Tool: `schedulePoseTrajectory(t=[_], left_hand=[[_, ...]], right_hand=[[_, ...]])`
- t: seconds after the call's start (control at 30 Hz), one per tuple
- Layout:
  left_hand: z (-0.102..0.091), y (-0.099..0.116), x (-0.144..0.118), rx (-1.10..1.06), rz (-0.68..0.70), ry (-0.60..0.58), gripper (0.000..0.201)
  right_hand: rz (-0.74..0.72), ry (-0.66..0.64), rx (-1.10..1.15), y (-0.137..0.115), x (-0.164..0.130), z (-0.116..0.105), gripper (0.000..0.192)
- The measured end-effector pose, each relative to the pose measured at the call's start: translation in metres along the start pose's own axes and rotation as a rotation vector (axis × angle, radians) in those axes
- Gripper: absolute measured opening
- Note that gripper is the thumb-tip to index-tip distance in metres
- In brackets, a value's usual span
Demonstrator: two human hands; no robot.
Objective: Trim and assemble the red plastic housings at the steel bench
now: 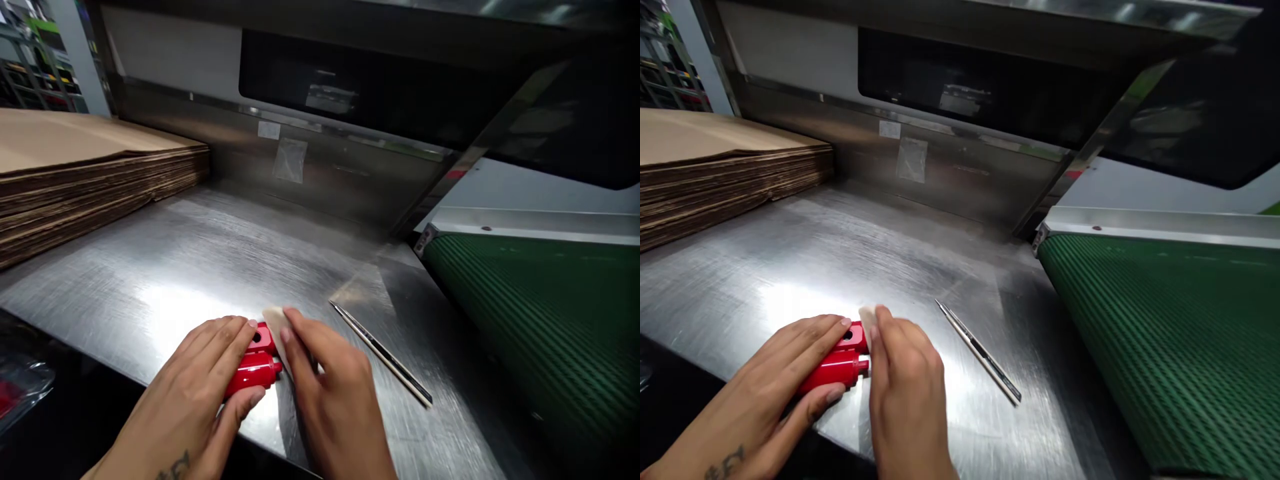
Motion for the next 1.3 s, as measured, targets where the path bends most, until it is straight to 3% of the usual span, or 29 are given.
schedulePoseTrajectory(t=[0.17,0.6,0.77,0.9,1.0,1.1,1.2,1.3], left_hand=[[-0.002,0.003,-0.001,-0.024,0.027,0.018,0.056],[0.001,0.001,-0.001,-0.141,-0.059,-0.104,0.055],[0.000,-0.002,0.000,-0.210,-0.080,-0.125,0.054],[-0.008,-0.012,-0.003,-0.464,-0.137,-0.137,0.053],[-0.021,-0.018,-0.020,-0.860,-0.224,-0.091,0.063],[-0.033,-0.014,-0.047,-1.319,-0.311,0.034,0.076],[-0.044,-0.004,-0.070,-1.495,-0.307,0.187,0.080],[-0.045,0.012,-0.083,-1.429,-0.235,0.240,0.073]], right_hand=[[0.028,-0.028,0.057,0.004,-0.002,0.001,0.022],[0.045,-0.032,0.041,0.009,-0.008,0.004,0.025],[0.124,-0.075,-0.097,0.008,0.012,0.014,0.027],[0.219,-0.059,-0.198,0.017,0.027,0.006,0.035],[0.292,-0.024,-0.226,0.035,0.026,-0.012,0.040],[0.307,0.026,-0.224,0.041,0.013,-0.027,0.045],[0.252,0.149,-0.116,0.016,-0.021,-0.036,0.051],[0.171,0.158,0.366,-0.025,-0.070,-0.024,0.045]])
Point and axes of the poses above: each hand's wrist, its own x-axis towards the middle knuckle, its own z-axis out of the palm, y = z × x, the point moved 8 cm from there along x, towards the middle knuckle, and after that the axes turned 8 degrees about -y, right-handed, at the moved point
